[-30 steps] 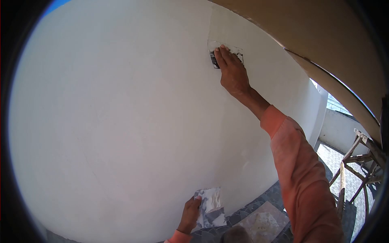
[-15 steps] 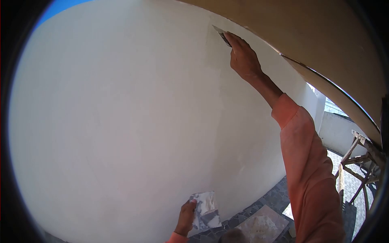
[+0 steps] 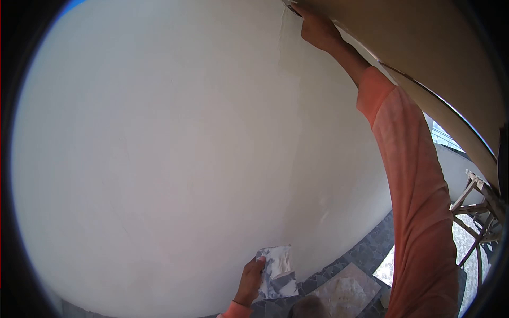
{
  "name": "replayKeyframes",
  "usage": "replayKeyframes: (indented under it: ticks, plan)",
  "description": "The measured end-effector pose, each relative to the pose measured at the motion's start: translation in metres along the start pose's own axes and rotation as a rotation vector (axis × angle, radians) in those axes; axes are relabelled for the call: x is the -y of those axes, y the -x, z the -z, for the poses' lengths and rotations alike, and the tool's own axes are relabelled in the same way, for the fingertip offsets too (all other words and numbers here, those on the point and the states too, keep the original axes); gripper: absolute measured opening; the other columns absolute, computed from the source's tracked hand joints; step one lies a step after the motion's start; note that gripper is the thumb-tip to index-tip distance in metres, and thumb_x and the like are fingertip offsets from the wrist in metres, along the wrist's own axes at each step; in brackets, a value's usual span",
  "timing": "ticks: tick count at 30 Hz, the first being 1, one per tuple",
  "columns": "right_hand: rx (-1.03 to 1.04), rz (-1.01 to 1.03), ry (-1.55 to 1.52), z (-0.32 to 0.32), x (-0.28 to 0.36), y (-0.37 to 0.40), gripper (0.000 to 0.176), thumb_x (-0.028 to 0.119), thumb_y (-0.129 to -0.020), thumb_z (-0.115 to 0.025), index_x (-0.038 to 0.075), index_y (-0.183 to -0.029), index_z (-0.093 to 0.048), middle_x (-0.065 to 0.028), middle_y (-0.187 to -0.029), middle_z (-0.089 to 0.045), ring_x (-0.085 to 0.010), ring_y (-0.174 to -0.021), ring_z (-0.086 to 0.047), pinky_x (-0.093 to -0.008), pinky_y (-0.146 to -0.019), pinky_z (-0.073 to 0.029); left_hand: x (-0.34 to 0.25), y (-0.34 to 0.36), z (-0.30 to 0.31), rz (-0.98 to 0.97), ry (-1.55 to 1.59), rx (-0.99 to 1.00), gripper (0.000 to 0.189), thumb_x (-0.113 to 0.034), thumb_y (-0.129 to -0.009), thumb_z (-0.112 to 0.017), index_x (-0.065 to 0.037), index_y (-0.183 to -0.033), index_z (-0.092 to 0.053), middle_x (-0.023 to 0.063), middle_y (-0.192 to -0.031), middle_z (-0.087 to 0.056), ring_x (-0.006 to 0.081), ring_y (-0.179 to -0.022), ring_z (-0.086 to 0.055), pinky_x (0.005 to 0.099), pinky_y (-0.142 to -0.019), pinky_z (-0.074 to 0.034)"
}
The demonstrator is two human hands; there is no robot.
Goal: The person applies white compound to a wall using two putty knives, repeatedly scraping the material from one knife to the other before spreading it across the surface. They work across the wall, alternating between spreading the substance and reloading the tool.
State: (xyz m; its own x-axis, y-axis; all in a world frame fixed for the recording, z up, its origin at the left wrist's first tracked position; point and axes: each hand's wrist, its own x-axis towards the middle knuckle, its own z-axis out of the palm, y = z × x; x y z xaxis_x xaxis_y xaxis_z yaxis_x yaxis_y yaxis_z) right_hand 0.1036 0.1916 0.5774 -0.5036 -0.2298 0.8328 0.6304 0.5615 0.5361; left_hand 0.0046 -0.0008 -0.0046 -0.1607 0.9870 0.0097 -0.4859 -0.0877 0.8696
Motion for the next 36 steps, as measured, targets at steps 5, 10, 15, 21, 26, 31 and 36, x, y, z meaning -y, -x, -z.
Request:
replayKeyframes:
  ticks: [5, 10, 15, 21, 26, 31, 36]
  plan:
    - [-0.083, 0.011, 0.016, -0.013, 0.003, 0.032, 0.059, -0.007, -0.091, -0.045, 0.009, -0.147, -0.05, -0.0158, -0.148, -0.054, -0.0345, -0.135, -0.052, -0.0427, -0.112, -0.045, 0.006, -0.003, -0.003, -0.019, 0.096, 0.009, 0.028, -0.03, -0.104, -0.056, -0.004, -0.097, -0.065, -0.0037, -0.083, -0.059, 0.0067, -0.074, -0.053, 0.0249, -0.068, -0.044]
    - [-0.064, -0.047, 0.048, -0.012, 0.042, 0.075, 0.06, -0.006, -0.094, -0.046, 0.012, -0.151, -0.047, -0.0094, -0.154, -0.05, -0.03, -0.137, -0.051, -0.0402, -0.113, -0.045, 0.01, -0.007, 0.003, -0.001, 0.052, -0.021, 0.028, -0.028, -0.104, -0.056, -0.003, -0.098, -0.065, -0.0033, -0.084, -0.06, 0.0072, -0.075, -0.054, 0.0251, -0.069, -0.045]
    - [-0.085, 0.009, 0.045, -0.011, 0.075, 0.116, 0.06, -0.009, -0.085, -0.054, 0.004, -0.143, -0.054, -0.0155, -0.147, -0.054, -0.0315, -0.131, -0.057, -0.0415, -0.106, -0.051, 0.0, -0.001, -0.004, -0.003, 0.069, -0.02, 0.026, -0.026, -0.104, -0.055, -0.002, -0.099, -0.064, -0.0029, -0.084, -0.059, 0.0077, -0.076, -0.054, 0.0255, -0.07, -0.046]
    - [-0.139, 0.09, 0.042, -0.026, 0.103, 0.168, 0.054, -0.01, -0.086, -0.054, -0.002, -0.14, -0.055, -0.0199, -0.145, -0.054, -0.0359, -0.129, -0.058, -0.0443, -0.106, -0.051, 0.006, -0.005, 0.0, 0.008, 0.1, -0.02, 0.024, -0.024, -0.103, -0.055, -0.002, -0.103, -0.065, 0.0015, -0.092, -0.065, 0.0119, -0.082, -0.062, 0.0292, -0.075, -0.051]
    - [-0.042, 0.113, 0.056, -0.025, 0.133, 0.215, 0.052, -0.007, -0.091, -0.053, -0.007, -0.142, -0.05, -0.0285, -0.149, -0.046, -0.0417, -0.136, -0.052, -0.0505, -0.112, -0.045, 0.01, -0.006, -0.001, -0.005, 0.133, -0.019, 0.023, -0.024, -0.104, -0.055, -0.003, -0.1, -0.064, -0.0021, -0.087, -0.06, 0.009, -0.079, -0.055, 0.027, -0.074, -0.046]
    - [0.024, 0.147, 0.083, -0.012, 0.152, 0.262, 0.051, -0.005, -0.093, -0.054, -0.008, -0.144, -0.048, -0.0301, -0.149, -0.044, -0.0423, -0.136, -0.051, -0.0517, -0.112, -0.044, 0.001, 0.007, -0.015, -0.054, 0.152, -0.1, 0.024, -0.026, -0.104, -0.056, -0.005, -0.093, -0.063, -0.0029, -0.083, -0.057, 0.0085, -0.076, -0.053, 0.0272, -0.07, -0.045]
    - [0.131, 0.034, -0.259, 0.047, 0.173, 0.304, 0.052, -0.011, -0.09, -0.055, -0.001, -0.141, -0.053, -0.0203, -0.141, -0.057, -0.0365, -0.131, -0.057, -0.0478, -0.106, -0.051, 0.02, -0.004, -0.01, -0.101, 0.203, -0.126, 0.026, -0.028, -0.105, -0.056, -0.006, -0.091, -0.061, -0.0025, -0.084, -0.058, 0.0086, -0.075, -0.056, 0.0266, -0.068, -0.047]
